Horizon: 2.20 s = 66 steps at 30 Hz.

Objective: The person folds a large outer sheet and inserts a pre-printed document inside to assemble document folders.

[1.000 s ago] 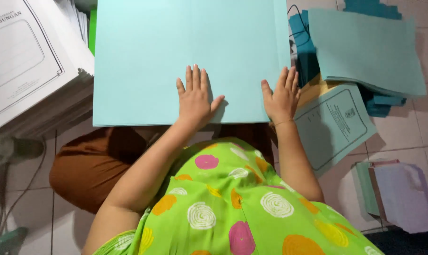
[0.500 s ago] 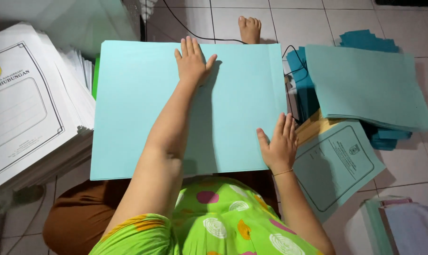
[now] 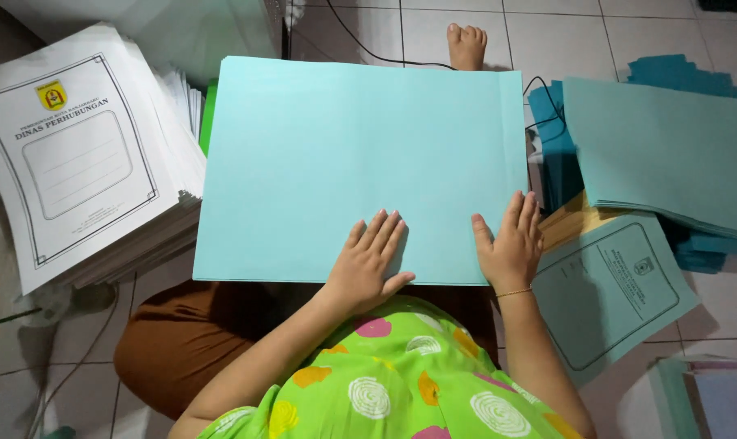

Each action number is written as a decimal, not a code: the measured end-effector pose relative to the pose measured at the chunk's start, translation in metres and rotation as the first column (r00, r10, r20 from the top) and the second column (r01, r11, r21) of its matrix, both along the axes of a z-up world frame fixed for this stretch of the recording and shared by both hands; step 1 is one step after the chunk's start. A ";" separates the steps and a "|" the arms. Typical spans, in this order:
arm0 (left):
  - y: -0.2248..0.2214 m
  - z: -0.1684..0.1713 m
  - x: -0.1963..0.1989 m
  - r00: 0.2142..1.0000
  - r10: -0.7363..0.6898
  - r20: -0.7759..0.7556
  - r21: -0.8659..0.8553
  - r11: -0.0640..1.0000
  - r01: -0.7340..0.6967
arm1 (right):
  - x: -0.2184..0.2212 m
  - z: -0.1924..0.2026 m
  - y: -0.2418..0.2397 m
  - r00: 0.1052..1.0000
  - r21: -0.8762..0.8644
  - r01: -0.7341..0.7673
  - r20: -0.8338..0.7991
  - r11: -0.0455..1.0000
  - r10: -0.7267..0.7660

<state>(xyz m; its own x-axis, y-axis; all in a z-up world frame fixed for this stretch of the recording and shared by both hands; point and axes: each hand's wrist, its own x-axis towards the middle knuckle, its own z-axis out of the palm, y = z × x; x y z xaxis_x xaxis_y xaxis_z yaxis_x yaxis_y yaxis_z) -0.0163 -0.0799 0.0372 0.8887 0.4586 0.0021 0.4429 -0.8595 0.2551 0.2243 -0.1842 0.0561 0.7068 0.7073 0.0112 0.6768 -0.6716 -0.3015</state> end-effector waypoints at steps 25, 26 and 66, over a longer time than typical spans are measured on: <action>0.006 -0.005 -0.007 0.966 0.258 0.017 -0.166 0.954 -0.251 | -0.002 0.002 -0.003 1.000 0.010 0.000 0.007 1.000 0.000; 0.024 -0.011 0.006 0.967 0.255 0.025 -0.107 0.962 -0.251 | -0.002 0.002 -0.004 1.000 0.016 -0.007 -0.010 1.000 0.008; 0.026 -0.024 -0.126 0.874 0.481 0.075 0.043 0.874 -0.484 | -0.001 -0.001 -0.007 0.998 0.087 -0.038 0.045 0.996 0.034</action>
